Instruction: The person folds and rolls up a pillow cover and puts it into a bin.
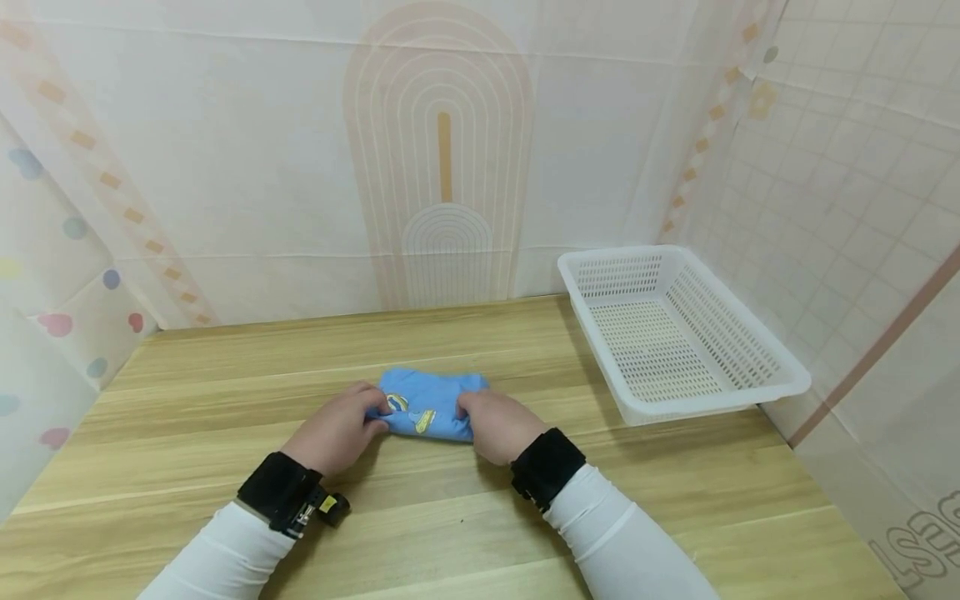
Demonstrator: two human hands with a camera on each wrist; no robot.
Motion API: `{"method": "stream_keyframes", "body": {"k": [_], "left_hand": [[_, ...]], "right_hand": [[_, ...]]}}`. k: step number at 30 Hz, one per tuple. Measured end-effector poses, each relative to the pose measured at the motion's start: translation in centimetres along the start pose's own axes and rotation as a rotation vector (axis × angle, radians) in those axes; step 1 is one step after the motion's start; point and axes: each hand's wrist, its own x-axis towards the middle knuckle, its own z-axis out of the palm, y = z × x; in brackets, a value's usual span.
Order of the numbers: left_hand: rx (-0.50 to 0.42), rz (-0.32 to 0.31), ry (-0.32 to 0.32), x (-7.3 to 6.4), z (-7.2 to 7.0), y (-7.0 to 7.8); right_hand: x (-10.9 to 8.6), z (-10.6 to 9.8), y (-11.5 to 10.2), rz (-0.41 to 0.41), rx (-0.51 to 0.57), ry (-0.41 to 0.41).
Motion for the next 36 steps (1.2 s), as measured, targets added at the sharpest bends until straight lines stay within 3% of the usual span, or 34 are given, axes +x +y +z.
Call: {"method": "stream_keyframes", "body": {"k": [6, 13, 18, 29, 36], "left_hand": [[-0.02, -0.02, -0.011, 0.14, -0.17, -0.12], [-0.031, -0.043, -0.009, 0.22, -0.22, -0.2], [-0.034, -0.065, -0.019, 0.29, -0.3, -0.12], [-0.056, -0.08, -0.041, 0.27, -0.69, -0.09], [-0.089, -0.091, -0.05, 0.16, -0.53, -0.16]], "right_hand": [[0.12, -0.19, -0.19, 0.044, -0.016, 0.096], [0.11, -0.29, -0.03, -0.063, -0.132, 0.185], [0.09, -0.38, 0.13, -0.087, -0.165, 0.142], [0.05, -0.03, -0.48, 0.012, -0.095, 0.065], [0.11, 0.0, -0.33, 0.024, -0.057, 0.032]]}}
